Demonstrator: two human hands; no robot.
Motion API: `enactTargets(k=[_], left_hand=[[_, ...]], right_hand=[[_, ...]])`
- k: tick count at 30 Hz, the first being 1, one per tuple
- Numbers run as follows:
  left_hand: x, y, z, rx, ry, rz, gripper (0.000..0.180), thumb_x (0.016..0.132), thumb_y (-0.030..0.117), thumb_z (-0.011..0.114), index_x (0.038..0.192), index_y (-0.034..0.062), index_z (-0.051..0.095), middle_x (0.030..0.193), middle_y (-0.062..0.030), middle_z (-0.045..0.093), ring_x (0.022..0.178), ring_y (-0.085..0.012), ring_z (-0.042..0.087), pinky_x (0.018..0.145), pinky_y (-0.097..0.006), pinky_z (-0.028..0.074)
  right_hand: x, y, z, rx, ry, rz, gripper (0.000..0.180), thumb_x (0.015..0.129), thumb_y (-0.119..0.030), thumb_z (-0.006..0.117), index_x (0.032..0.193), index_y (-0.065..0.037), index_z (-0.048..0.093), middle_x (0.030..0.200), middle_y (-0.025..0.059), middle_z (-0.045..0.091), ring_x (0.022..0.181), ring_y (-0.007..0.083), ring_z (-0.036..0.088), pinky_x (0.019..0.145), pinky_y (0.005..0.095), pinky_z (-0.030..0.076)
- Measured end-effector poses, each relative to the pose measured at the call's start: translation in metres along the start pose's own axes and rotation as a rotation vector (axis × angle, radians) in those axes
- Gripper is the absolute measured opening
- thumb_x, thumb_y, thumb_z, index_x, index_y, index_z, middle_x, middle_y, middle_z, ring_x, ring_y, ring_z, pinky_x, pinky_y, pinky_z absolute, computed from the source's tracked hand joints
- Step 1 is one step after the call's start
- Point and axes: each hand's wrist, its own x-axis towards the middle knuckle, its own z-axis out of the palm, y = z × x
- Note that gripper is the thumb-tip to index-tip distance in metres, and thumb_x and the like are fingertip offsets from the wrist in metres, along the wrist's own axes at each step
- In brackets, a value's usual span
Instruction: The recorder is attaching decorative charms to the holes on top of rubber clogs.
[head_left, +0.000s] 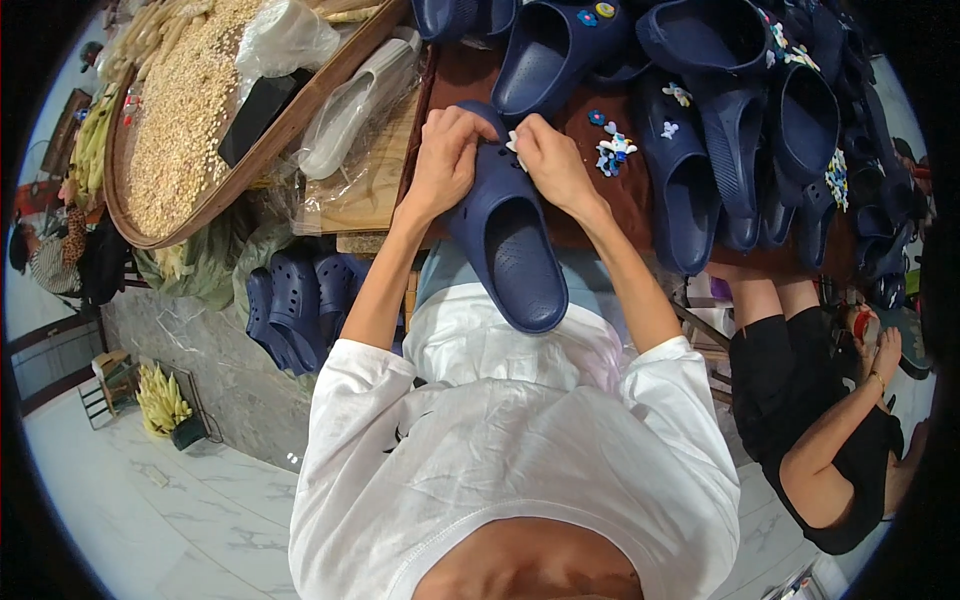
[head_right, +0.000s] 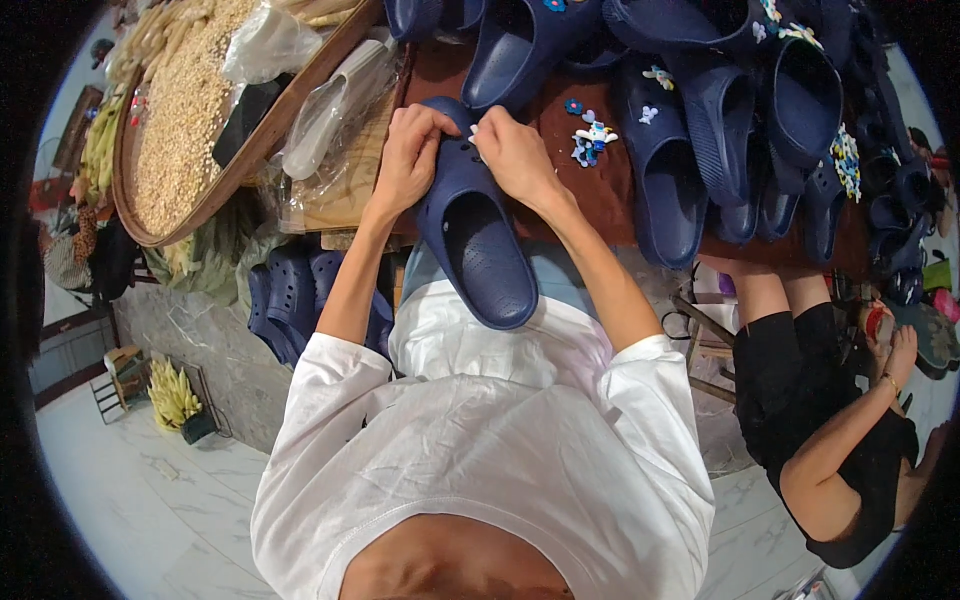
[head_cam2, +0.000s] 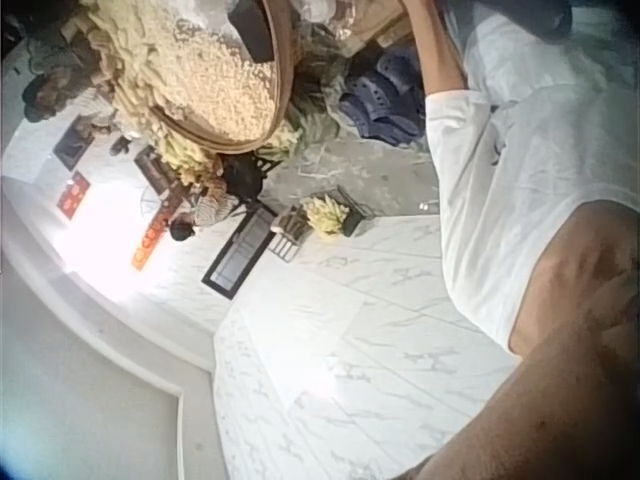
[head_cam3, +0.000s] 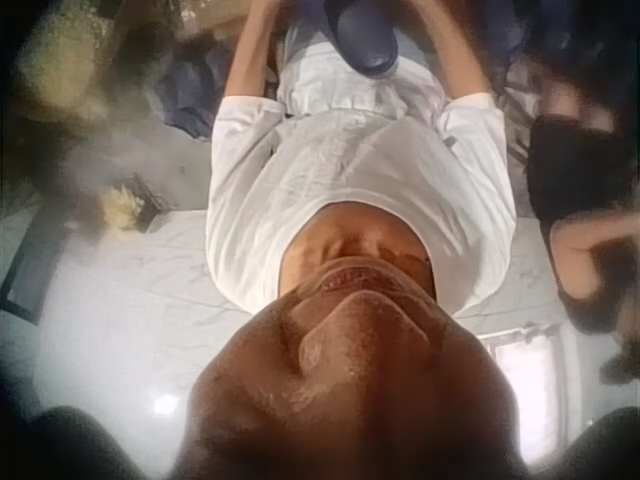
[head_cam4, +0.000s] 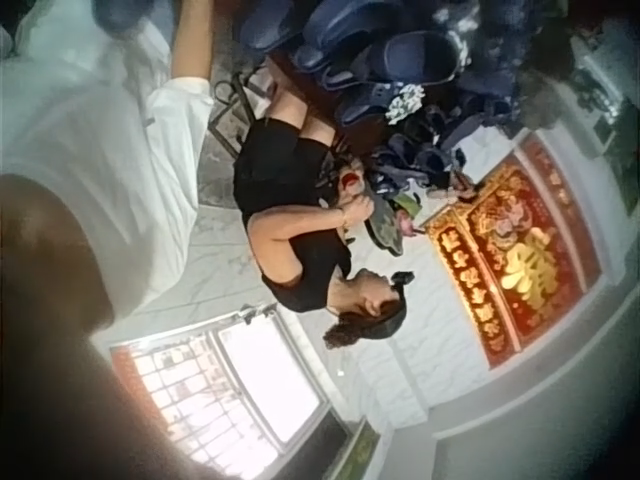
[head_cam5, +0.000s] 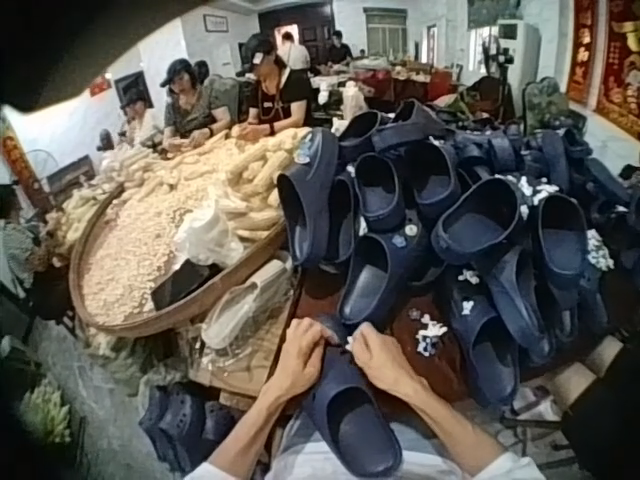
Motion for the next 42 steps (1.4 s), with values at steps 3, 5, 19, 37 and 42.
enactTargets(k=[3,5,19,37,42], left_hand=[[-0.002,0.001,0.0,-0.025,0.004,-0.02,0.021,0.084,-0.006,0.051,0.092,0.0069,0.065,0.093,-0.0095,0.057,0.094,-0.0299,0.05,0.087,-0.038,0.038],[-0.002,0.004,-0.003,-0.023,-0.035,-0.055,0.021,0.085,-0.005,0.051,0.094,0.0072,0.065,0.097,-0.0095,0.057,0.095,-0.0294,0.049,0.089,-0.038,0.037],[0.023,0.024,0.016,-0.122,-0.026,-0.043,0.016,0.088,0.0,0.054,0.099,0.0067,0.063,0.094,-0.0114,0.057,0.095,-0.0309,0.051,0.087,-0.039,0.04],[-0.002,0.069,-0.002,-0.157,-0.058,-0.174,0.038,0.089,0.021,0.068,0.123,0.0046,0.062,0.121,-0.0142,0.063,0.116,-0.0301,0.057,0.101,-0.04,0.043],[-0.054,0.087,-0.01,0.004,-0.006,-0.207,0.062,0.076,0.025,0.081,0.13,0.0077,0.057,0.14,-0.0173,0.048,0.132,-0.0355,0.043,0.108,-0.044,0.037]], right_hand=[[-0.006,0.015,0.0,0.052,0.214,0.107,0.024,0.1,-0.025,0.047,0.1,-0.002,0.055,0.087,0.0261,0.066,0.086,0.048,0.063,0.072,0.0541,0.046],[-0.012,0.021,-0.012,-0.225,0.316,-0.006,0.024,0.102,-0.026,0.046,0.1,-0.003,0.055,0.086,0.0251,0.066,0.084,0.0461,0.063,0.073,0.0538,0.047],[-0.042,-0.007,-0.009,0.066,-0.021,0.192,0.042,0.089,-0.042,0.07,0.094,-0.001,0.062,0.07,0.0068,0.063,0.065,0.0177,0.061,0.063,0.0334,0.048],[-0.038,0.003,0.001,0.094,0.161,-0.045,0.021,0.098,-0.02,0.056,0.097,0.0,0.056,0.079,0.0175,0.065,0.07,0.0286,0.066,0.064,0.04,0.052],[-0.03,0.022,-0.002,0.422,0.258,0.165,0.018,0.101,-0.022,0.055,0.095,-0.005,0.057,0.074,0.0016,0.06,0.064,0.0083,0.059,0.055,0.0246,0.051]])
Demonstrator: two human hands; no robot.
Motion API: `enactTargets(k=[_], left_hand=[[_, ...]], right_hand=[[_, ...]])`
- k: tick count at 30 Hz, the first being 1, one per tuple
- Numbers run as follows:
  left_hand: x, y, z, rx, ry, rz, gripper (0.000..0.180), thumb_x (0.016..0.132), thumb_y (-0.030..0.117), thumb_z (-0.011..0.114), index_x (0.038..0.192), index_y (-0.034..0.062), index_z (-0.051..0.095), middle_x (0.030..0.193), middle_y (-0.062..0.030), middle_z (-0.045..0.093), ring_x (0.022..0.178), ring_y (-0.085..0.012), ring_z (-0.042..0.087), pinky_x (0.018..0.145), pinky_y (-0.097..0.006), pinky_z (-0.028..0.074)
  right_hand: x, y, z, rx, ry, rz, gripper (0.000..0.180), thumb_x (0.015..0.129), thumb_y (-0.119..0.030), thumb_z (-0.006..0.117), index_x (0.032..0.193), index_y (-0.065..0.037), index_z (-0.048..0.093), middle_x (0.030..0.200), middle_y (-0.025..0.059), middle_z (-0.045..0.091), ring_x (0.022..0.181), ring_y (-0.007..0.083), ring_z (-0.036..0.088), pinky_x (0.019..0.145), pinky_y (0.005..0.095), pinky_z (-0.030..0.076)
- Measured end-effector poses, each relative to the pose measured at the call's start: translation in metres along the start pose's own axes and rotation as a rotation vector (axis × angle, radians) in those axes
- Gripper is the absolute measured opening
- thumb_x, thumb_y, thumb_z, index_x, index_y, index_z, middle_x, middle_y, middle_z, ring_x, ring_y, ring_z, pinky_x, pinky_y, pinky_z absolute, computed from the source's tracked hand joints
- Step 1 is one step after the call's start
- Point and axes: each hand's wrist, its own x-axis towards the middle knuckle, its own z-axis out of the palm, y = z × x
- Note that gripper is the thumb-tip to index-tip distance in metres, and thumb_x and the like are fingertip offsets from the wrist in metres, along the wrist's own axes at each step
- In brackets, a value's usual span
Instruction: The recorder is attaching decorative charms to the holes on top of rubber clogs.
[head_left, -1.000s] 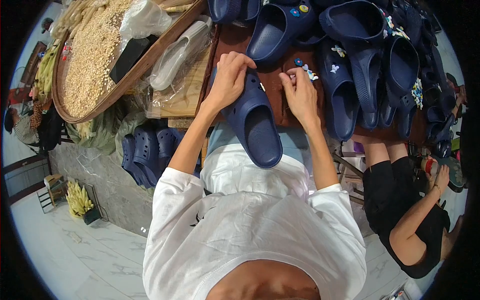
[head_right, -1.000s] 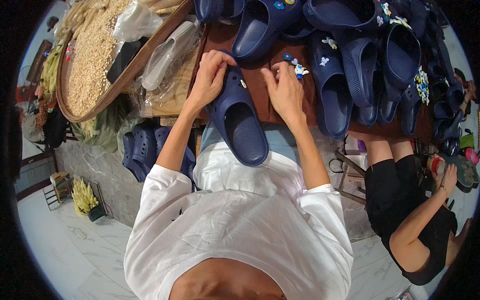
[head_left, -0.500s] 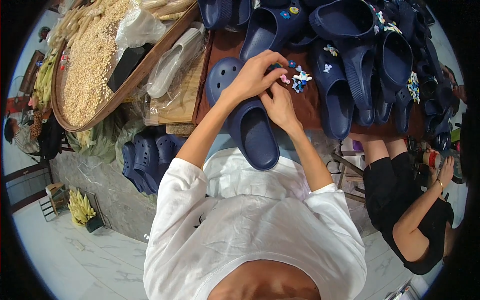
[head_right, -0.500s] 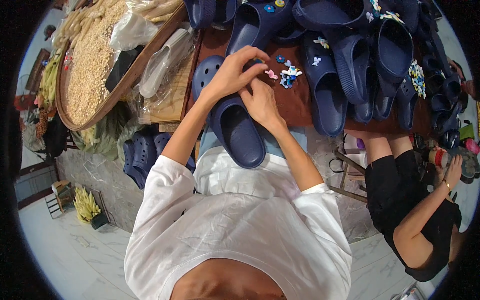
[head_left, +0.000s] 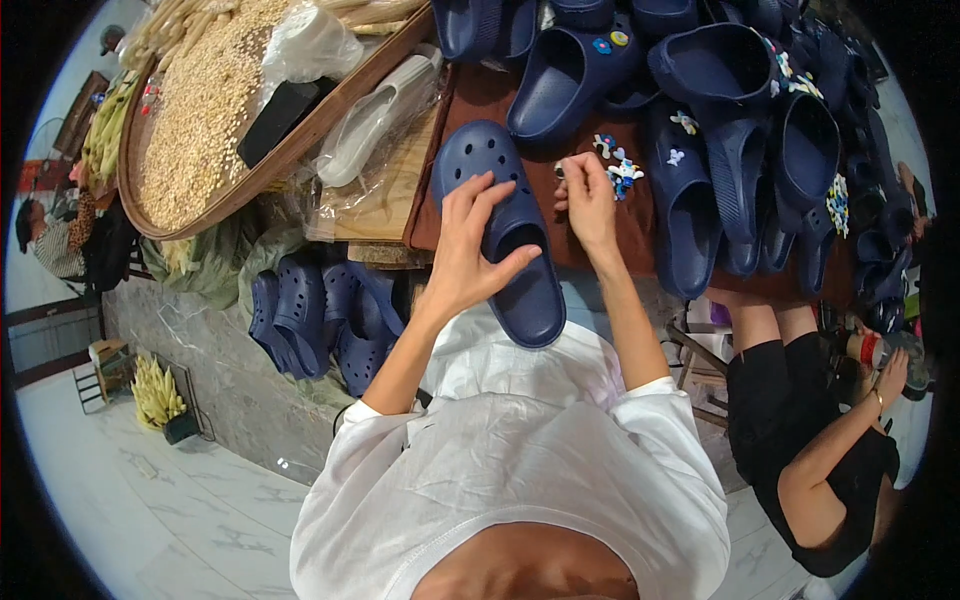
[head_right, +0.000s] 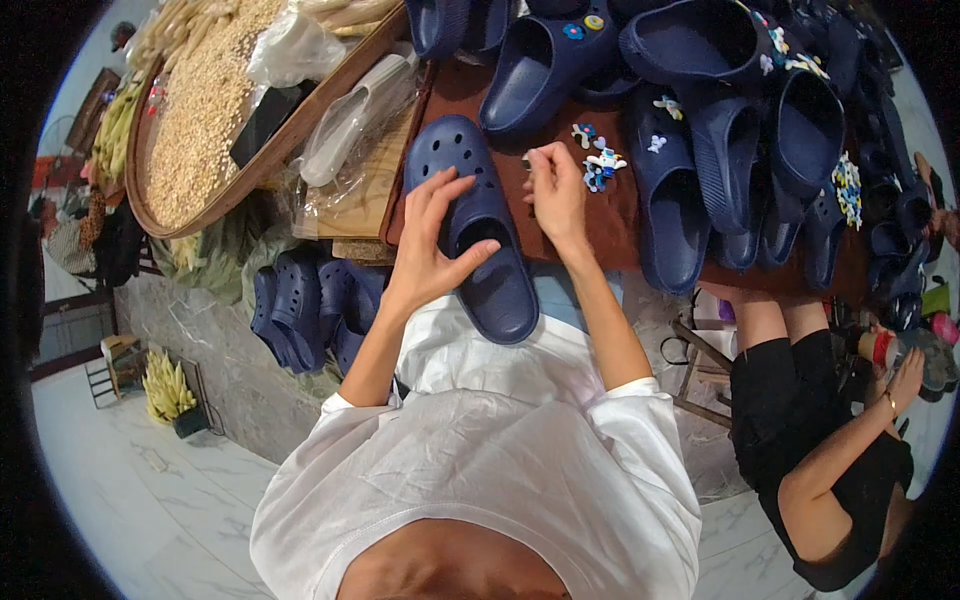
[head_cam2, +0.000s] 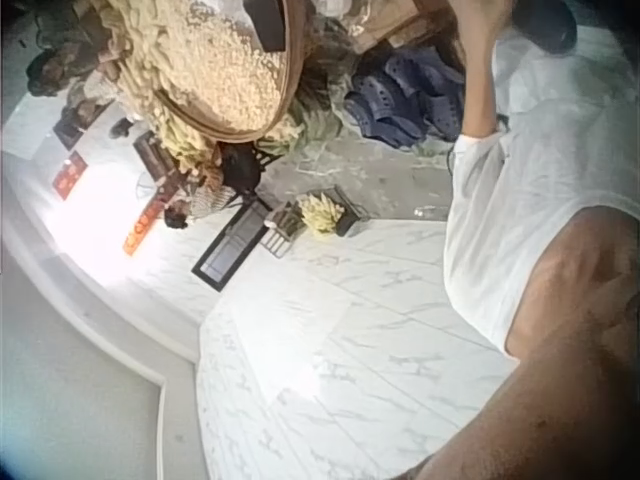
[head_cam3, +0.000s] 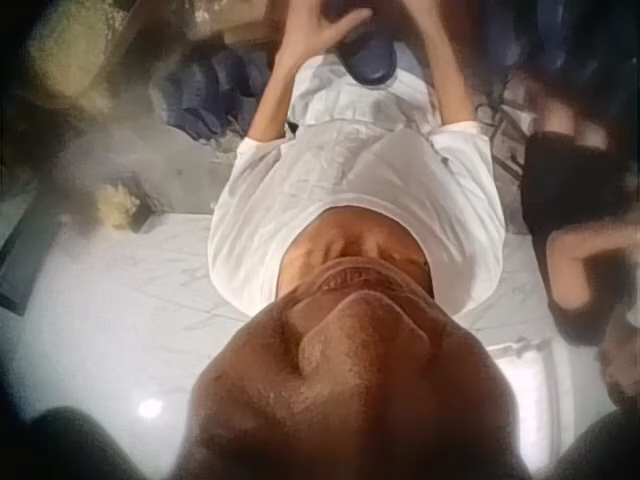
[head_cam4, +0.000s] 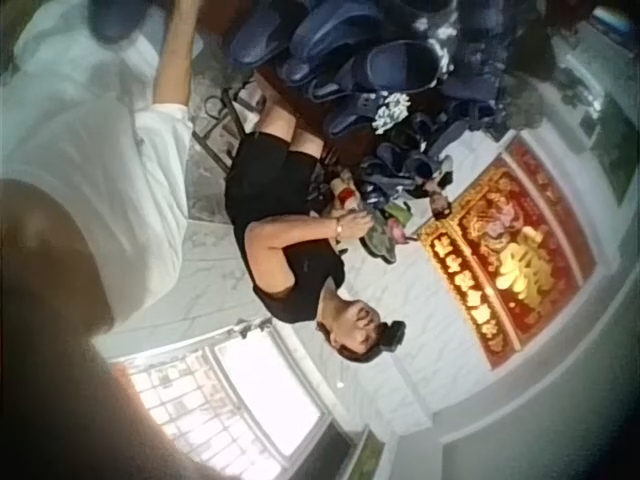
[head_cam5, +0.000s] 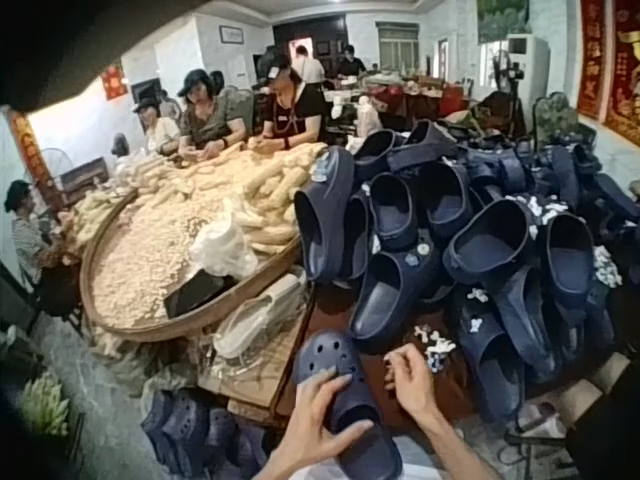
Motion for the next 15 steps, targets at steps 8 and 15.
enactTargets(k=[8,15], left_hand=[[-0.015,-0.006,0.01,0.072,0.279,-0.061,0.042,0.071,0.003,0.074,0.113,0.0099,0.07,0.117,-0.0134,0.062,0.109,-0.0328,0.056,0.094,-0.04,0.046],[-0.026,-0.013,-0.028,0.119,0.307,-0.12,0.039,0.071,-0.002,0.069,0.107,0.0113,0.073,0.103,-0.0097,0.067,0.094,-0.0269,0.062,0.081,-0.035,0.05]], right_hand=[[0.0,0.005,-0.031,-0.7,0.178,-0.48,0.021,0.097,-0.019,0.058,0.111,-0.003,0.062,0.106,0.017,0.061,0.094,0.032,0.061,0.084,0.0407,0.048],[-0.014,0.032,-0.035,-0.733,0.181,-0.452,0.034,0.097,-0.023,0.06,0.124,-0.002,0.056,0.115,0.019,0.052,0.099,0.0306,0.057,0.087,0.0382,0.047]])
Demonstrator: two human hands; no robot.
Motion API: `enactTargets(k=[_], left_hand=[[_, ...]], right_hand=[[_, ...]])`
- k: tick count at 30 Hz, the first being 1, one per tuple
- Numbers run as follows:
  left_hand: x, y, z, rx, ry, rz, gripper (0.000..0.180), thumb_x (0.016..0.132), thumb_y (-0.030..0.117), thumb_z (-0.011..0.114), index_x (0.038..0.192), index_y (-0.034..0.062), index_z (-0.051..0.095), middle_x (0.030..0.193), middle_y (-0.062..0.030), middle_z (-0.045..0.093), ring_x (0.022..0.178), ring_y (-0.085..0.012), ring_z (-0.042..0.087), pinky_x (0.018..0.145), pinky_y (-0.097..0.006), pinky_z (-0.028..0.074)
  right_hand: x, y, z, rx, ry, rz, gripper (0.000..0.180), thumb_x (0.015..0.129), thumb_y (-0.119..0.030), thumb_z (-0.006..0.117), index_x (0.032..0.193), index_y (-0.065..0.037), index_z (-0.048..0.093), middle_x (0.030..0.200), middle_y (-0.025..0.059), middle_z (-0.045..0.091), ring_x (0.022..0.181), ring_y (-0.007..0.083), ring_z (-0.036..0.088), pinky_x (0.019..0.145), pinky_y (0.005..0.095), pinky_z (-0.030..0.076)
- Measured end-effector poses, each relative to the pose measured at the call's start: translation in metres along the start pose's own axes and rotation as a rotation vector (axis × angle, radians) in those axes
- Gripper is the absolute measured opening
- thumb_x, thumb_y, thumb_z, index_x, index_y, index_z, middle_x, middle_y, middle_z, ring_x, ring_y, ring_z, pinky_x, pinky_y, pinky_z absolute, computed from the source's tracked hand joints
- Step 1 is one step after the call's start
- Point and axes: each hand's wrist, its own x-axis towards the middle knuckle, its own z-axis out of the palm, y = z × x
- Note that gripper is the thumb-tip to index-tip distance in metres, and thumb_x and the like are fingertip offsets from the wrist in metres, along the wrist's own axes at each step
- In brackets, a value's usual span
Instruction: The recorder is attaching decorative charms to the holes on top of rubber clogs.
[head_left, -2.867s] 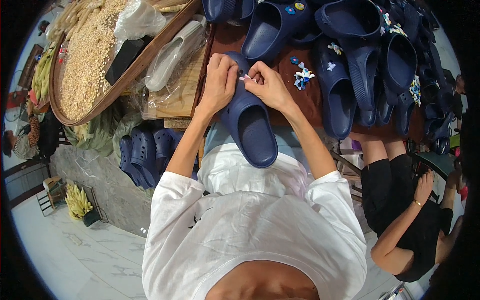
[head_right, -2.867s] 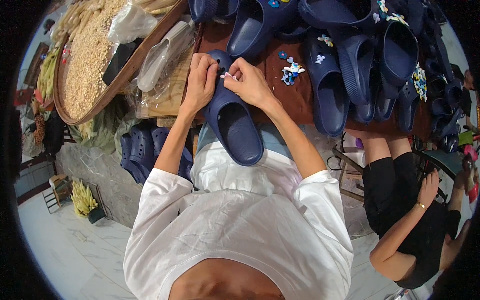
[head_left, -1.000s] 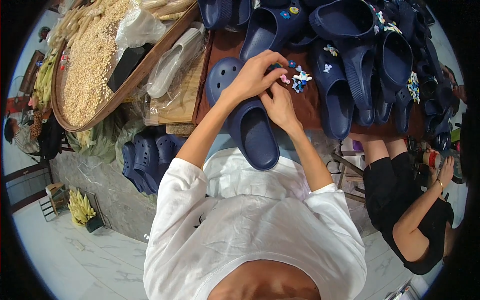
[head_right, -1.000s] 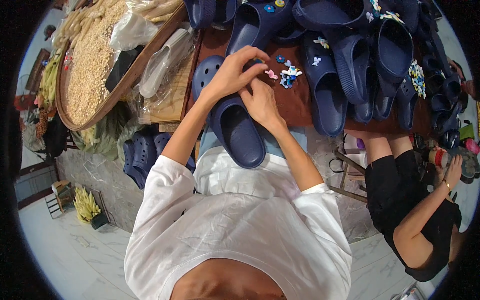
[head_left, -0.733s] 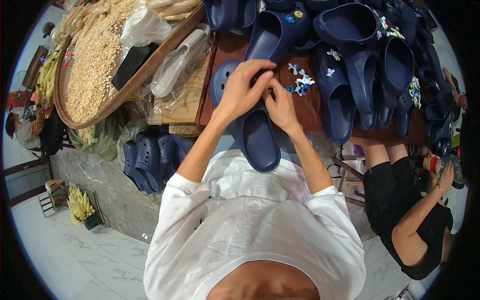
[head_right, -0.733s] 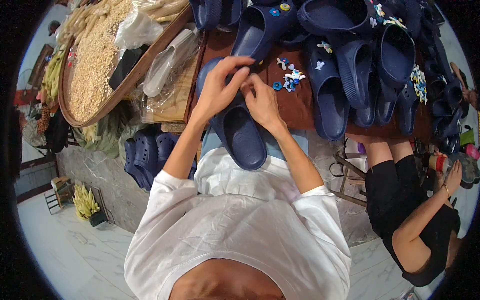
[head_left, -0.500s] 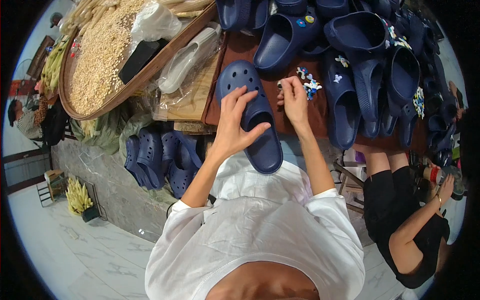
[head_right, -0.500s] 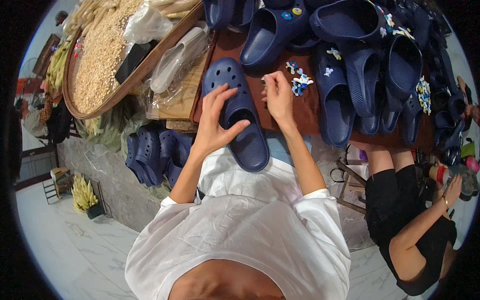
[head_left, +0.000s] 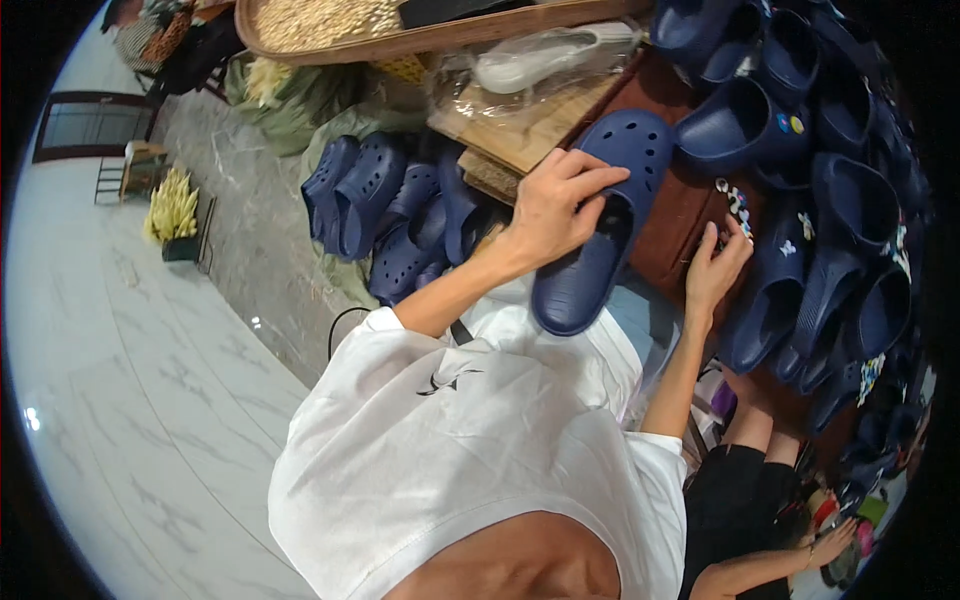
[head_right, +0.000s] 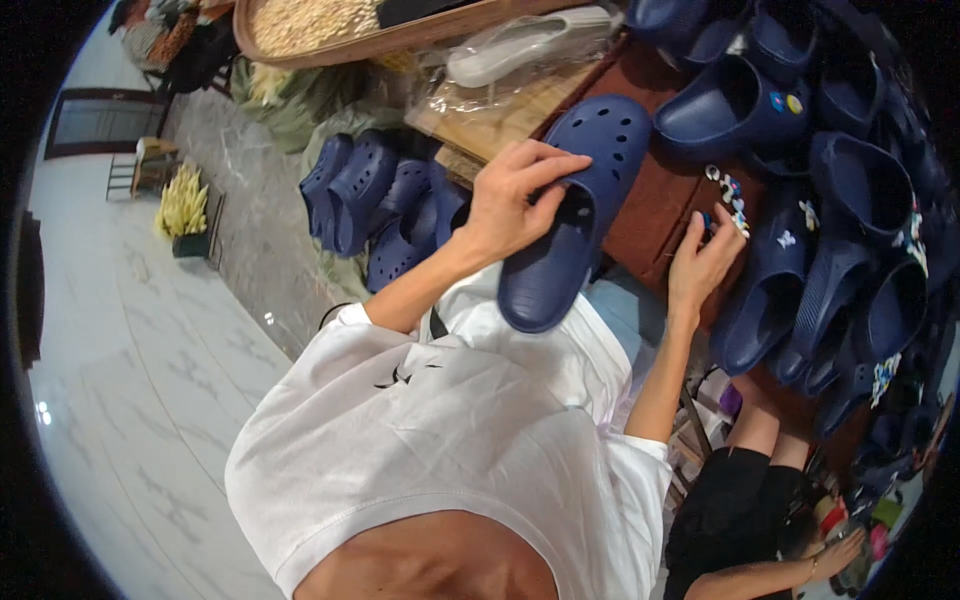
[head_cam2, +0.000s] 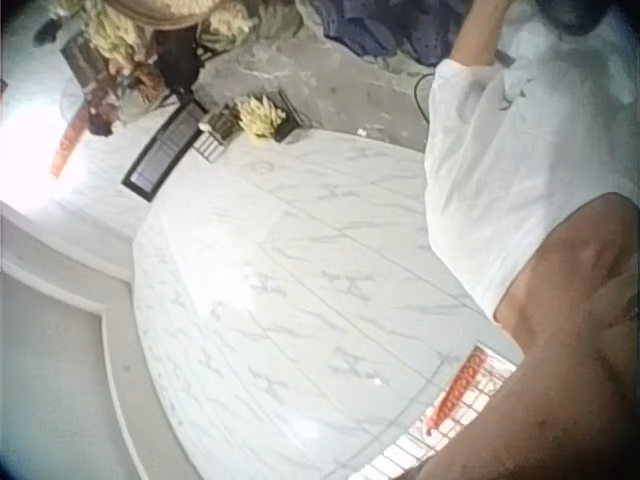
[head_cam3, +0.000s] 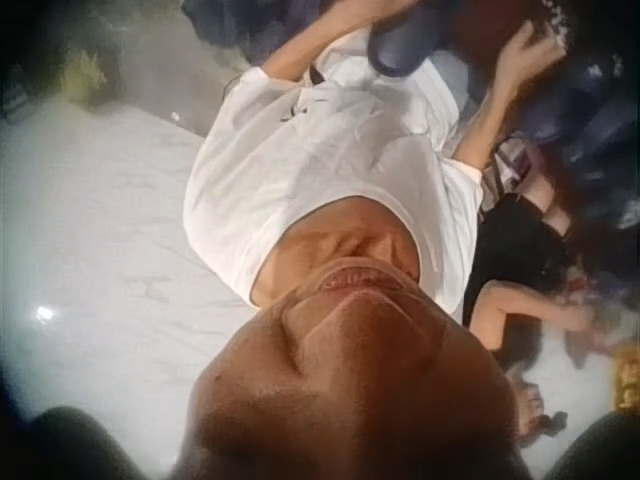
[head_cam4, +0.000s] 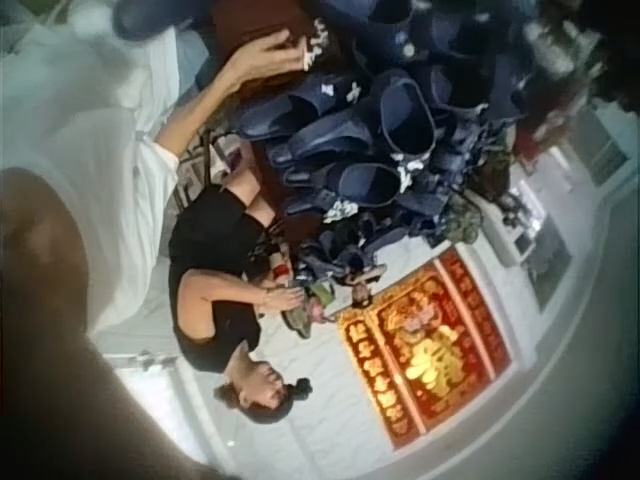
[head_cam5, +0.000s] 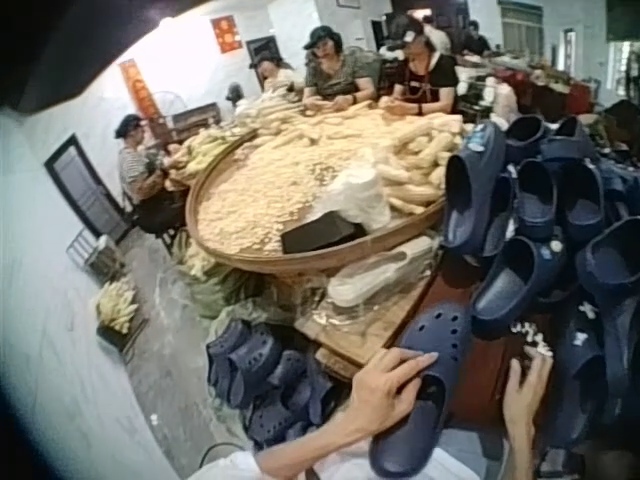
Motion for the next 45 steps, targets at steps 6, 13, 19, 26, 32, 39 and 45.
enactTargets(k=[6,13,19,26,32,39,45], left_hand=[[-0.02,-0.033,-0.087,0.109,0.159,0.095,0.044,0.07,-0.013,0.052,0.105,0.0051,0.072,0.1,-0.0135,0.07,0.092,-0.028,0.067,0.082,-0.034,0.053],[-0.089,-0.107,-0.173,0.35,0.379,-0.075,0.047,0.069,-0.019,0.044,0.108,0.0005,0.064,0.104,-0.0153,0.064,0.099,-0.0306,0.063,0.09,-0.033,0.048],[-0.162,-0.188,-0.156,0.388,0.431,-0.341,0.043,0.075,-0.015,0.045,0.112,-0.0002,0.06,0.104,-0.0166,0.06,0.101,-0.0334,0.061,0.091,-0.035,0.047],[-0.168,-0.224,-0.113,0.439,0.367,-0.456,0.057,0.079,-0.013,0.046,0.128,0.0105,0.063,0.109,-0.0151,0.057,0.097,-0.0309,0.062,0.086,-0.033,0.049],[-0.171,-0.256,-0.06,0.613,0.051,-0.478,0.059,0.078,-0.008,0.054,0.131,0.0193,0.063,0.114,-0.014,0.056,0.105,-0.034,0.058,0.088,-0.04,0.05],[-0.168,-0.253,-0.055,0.64,-0.014,-0.375,0.069,0.071,-0.006,0.059,0.138,0.0126,0.054,0.132,-0.0223,0.05,0.117,-0.0403,0.051,0.101,-0.044,0.044],[-0.162,-0.225,-0.061,0.457,0.053,-0.274,0.052,0.07,-0.009,0.053,0.119,0.0046,0.063,0.121,-0.0208,0.053,0.112,-0.0396,0.053,0.097,-0.044,0.045]], right_hand=[[-0.004,-0.005,0.003,0.008,0.009,-0.043,0.03,0.097,-0.018,0.06,0.122,-0.002,0.058,0.116,0.0184,0.053,0.105,0.0322,0.056,0.092,0.0394,0.047],[-0.006,-0.005,0.002,-0.009,0.046,-0.098,0.028,0.096,-0.015,0.061,0.121,-0.002,0.059,0.114,0.0172,0.053,0.108,0.0321,0.056,0.092,0.0402,0.048],[-0.009,-0.007,0.003,-0.041,0.033,-0.097,0.027,0.094,-0.012,0.061,0.119,-0.002,0.06,0.114,0.0166,0.053,0.109,0.032,0.056,0.092,0.0409,0.048],[-0.011,-0.006,0.005,-0.054,0.038,-0.117,0.027,0.093,-0.01,0.062,0.118,-0.003,0.061,0.114,0.0163,0.052,0.11,0.0326,0.055,0.092,0.0413,0.046],[-0.008,-0.005,-0.001,-0.084,0.054,-0.147,0.026,0.091,-0.01,0.062,0.117,-0.004,0.062,0.113,0.0174,0.053,0.109,0.0346,0.054,0.094,0.0432,0.044],[0.004,-0.018,0.008,0.009,0.1,-0.111,0.025,0.088,-0.008,0.064,0.113,-0.006,0.064,0.112,0.0169,0.054,0.111,0.0347,0.053,0.096,0.043,0.043],[0.048,-0.046,0.023,0.163,0.072,0.029,0.049,0.089,-0.02,0.07,0.129,0.001,0.05,0.117,0.0207,0.052,0.11,0.0349,0.053,0.096,0.043,0.044]])
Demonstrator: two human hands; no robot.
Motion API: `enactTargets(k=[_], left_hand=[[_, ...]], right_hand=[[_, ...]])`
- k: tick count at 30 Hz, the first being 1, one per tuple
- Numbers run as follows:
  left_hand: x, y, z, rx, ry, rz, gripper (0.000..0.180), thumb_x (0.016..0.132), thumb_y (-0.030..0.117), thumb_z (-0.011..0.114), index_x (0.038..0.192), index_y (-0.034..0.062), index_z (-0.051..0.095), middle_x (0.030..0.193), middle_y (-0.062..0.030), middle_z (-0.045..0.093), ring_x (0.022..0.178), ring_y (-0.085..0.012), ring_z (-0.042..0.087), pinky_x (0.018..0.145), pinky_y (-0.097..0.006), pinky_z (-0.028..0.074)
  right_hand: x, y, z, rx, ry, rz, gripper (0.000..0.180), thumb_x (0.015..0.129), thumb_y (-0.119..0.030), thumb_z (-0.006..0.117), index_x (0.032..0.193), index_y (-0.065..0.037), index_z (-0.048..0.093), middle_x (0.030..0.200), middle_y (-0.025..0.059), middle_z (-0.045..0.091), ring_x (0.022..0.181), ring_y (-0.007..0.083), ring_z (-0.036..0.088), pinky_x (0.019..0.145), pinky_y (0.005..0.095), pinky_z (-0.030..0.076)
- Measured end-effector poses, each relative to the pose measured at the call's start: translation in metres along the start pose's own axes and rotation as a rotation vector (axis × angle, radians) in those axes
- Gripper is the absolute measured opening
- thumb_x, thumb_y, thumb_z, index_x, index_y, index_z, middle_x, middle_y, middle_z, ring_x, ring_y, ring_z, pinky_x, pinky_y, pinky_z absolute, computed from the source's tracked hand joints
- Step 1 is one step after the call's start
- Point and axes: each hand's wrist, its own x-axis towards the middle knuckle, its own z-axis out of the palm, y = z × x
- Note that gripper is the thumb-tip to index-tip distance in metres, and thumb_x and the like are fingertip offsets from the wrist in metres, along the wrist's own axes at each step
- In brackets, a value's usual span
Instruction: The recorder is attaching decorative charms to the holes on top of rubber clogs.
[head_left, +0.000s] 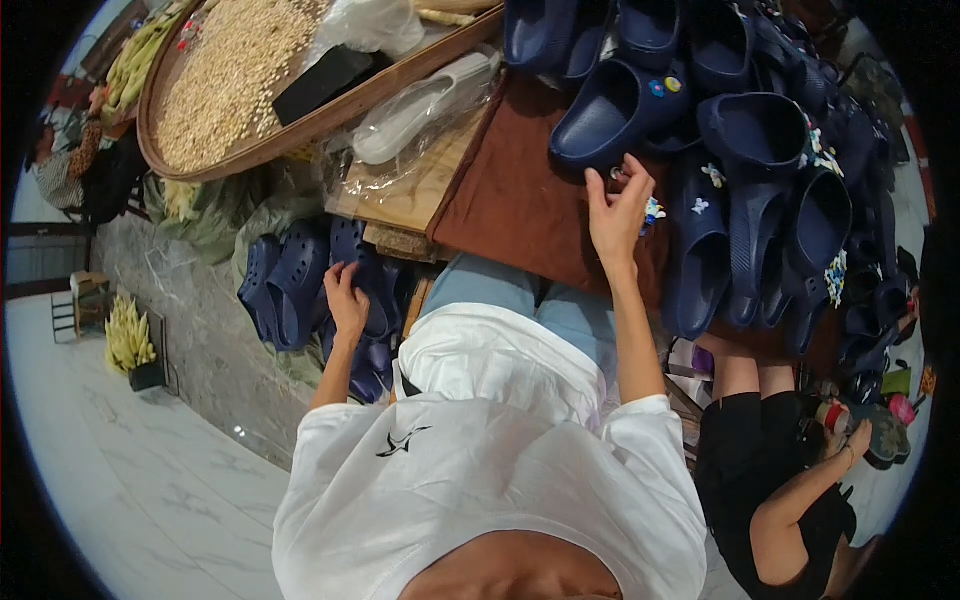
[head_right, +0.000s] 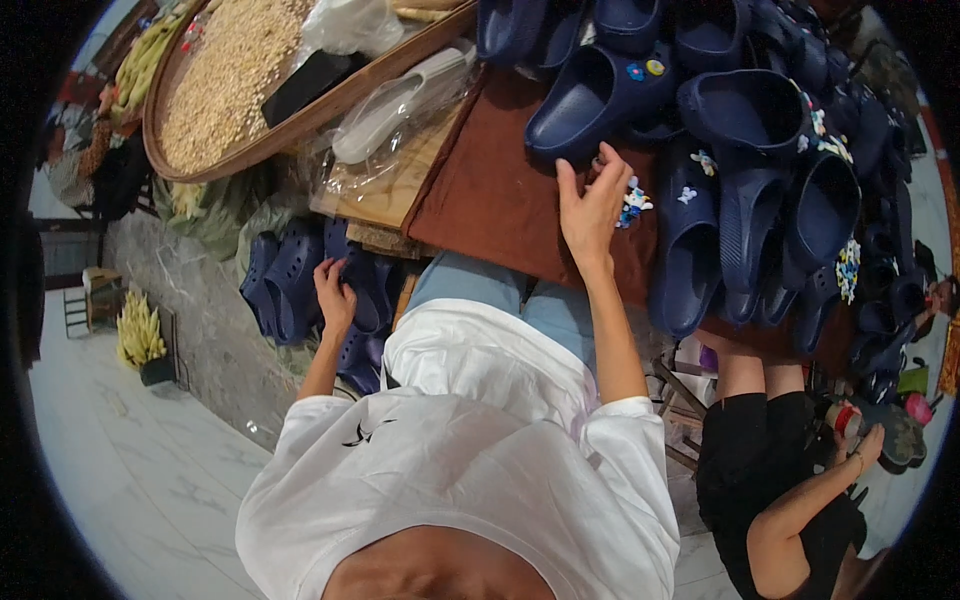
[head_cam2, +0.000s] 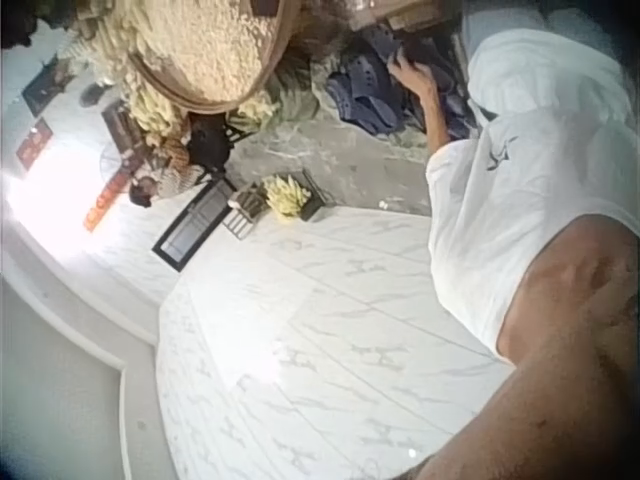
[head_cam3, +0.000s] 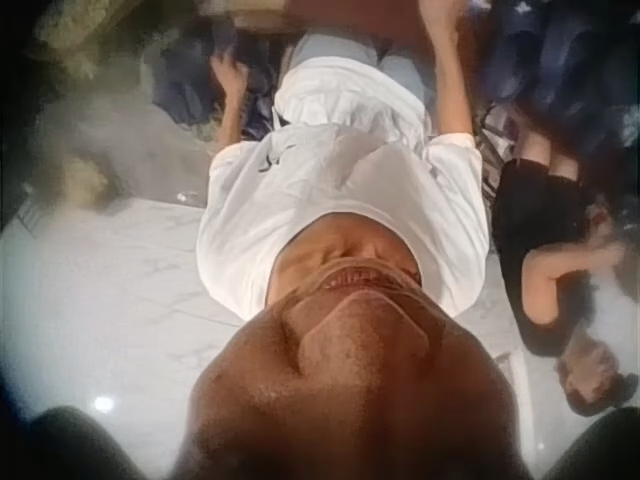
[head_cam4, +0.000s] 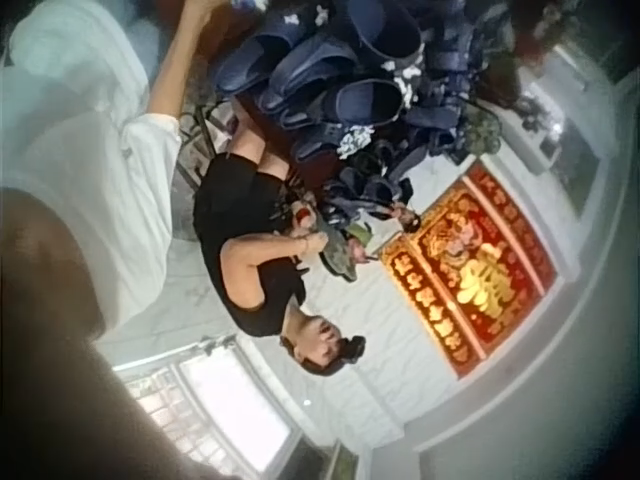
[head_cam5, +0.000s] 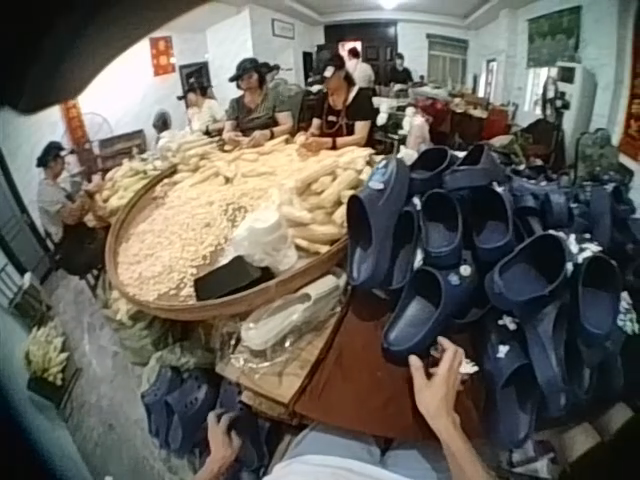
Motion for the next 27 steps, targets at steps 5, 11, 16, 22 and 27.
enactTargets(k=[5,11,16,22,27], left_hand=[[0.014,0.05,-0.014,-0.255,0.116,0.004,0.037,0.067,-0.014,0.047,0.093,0.0018,0.07,0.105,-0.0162,0.056,0.094,-0.0295,0.059,0.074,-0.033,0.049],[0.054,0.145,-0.027,-0.499,0.206,0.292,0.035,0.065,-0.017,0.048,0.084,0.0022,0.071,0.093,-0.0118,0.059,0.081,-0.0231,0.058,0.062,-0.027,0.044],[0.074,0.198,-0.001,-0.677,0.098,0.229,0.034,0.071,-0.017,0.046,0.085,0.0021,0.071,0.096,-0.0125,0.064,0.085,-0.0217,0.061,0.07,-0.026,0.046],[0.105,0.262,-0.002,-0.881,-0.033,0.292,0.036,0.079,-0.016,0.043,0.1,-0.0008,0.067,0.102,-0.0137,0.063,0.092,-0.0216,0.062,0.081,-0.028,0.049],[0.115,0.286,0.011,-0.927,-0.149,0.255,0.029,0.086,-0.013,0.046,0.103,0.0003,0.066,0.105,-0.0128,0.061,0.093,-0.0218,0.062,0.08,-0.029,0.05]], right_hand=[[0.028,0.019,0.03,0.205,-0.043,0.355,0.088,0.083,-0.04,0.077,0.136,0.008,0.026,0.112,0.029,0.05,0.104,0.0362,0.056,0.089,0.0437,0.047],[0.023,0.014,0.028,0.209,0.025,0.413,0.087,0.077,-0.033,0.078,0.134,0.005,0.025,0.108,0.0265,0.049,0.1,0.038,0.055,0.092,0.0456,0.043],[-0.016,-0.044,0.0,0.578,-0.064,0.527,0.079,0.08,-0.024,0.079,0.135,0.0,0.028,0.102,0.016,0.046,0.085,0.0226,0.055,0.075,0.0342,0.049],[-0.093,-0.041,-0.012,0.634,-0.173,0.418,0.074,0.084,-0.013,0.075,0.135,0.001,0.024,0.106,0.0159,0.049,0.085,0.0194,0.059,0.074,0.0295,0.054],[-0.129,-0.04,-0.025,0.665,-0.363,0.496,0.073,0.087,-0.011,0.074,0.135,0.0,0.02,0.107,0.0186,0.053,0.09,0.0199,0.063,0.07,0.0278,0.057]])
